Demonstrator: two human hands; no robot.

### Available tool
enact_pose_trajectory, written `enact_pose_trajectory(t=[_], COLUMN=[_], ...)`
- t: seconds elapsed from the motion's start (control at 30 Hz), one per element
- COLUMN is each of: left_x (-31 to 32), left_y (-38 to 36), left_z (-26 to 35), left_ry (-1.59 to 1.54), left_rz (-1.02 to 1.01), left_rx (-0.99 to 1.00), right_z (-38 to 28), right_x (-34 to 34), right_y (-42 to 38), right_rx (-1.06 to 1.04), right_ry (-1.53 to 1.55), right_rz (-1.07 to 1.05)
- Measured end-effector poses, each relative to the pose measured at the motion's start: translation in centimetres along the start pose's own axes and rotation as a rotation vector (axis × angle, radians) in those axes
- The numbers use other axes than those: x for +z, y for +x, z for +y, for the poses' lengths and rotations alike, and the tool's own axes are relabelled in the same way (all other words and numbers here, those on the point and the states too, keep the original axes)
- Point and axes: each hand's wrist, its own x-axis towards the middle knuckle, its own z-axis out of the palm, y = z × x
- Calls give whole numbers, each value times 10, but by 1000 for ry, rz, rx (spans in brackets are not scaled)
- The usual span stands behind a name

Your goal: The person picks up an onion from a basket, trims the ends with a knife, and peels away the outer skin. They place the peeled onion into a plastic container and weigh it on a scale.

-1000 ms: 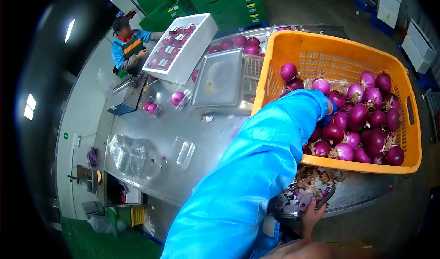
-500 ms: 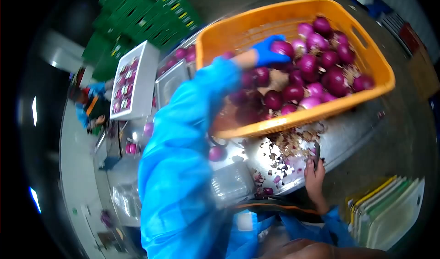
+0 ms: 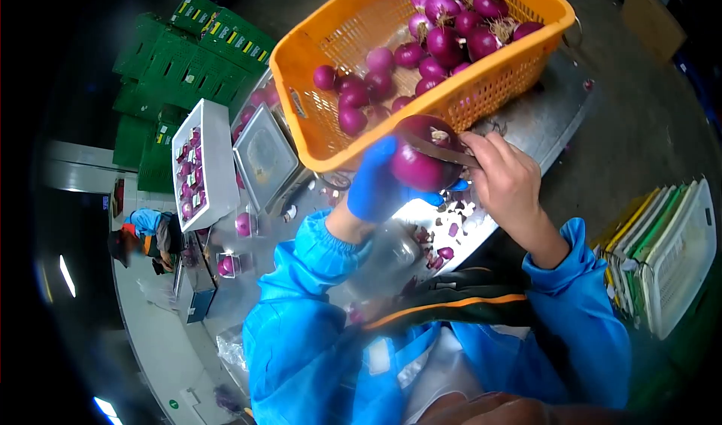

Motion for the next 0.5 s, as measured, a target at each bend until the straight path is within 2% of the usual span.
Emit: enact_pose_trajectory(t=[0.03, 0.17, 0.27, 0.3, 0.4, 0.43, 0.5], left_x=[-1, 20, 14, 9, -2, -4, 0], left_y=[-6, -19, -24, -28, -32, -33, -30], left_z=[-7, -30, -48, -49, -73, -76, -84], left_ry=[-28, 114, 203, 260, 427, 594, 705], left_rz=[-8, 101, 176, 133, 362, 438, 471], left_rx=[-9, 203, 344, 331, 515, 613, 690], right_z=[-2, -6, -4, -7, -15, -17, -26], right_x=[0, 10, 18, 17, 28, 30, 33], right_y=[-4, -23, -47, -53, -65, -67, -64], right_rx=[-23, -15, 104, 164, 253, 274, 287], right_ry=[-34, -90, -7, 22, 181, 168, 154], right_rz=[-9, -19, -54, -129, -78, -118, -113])
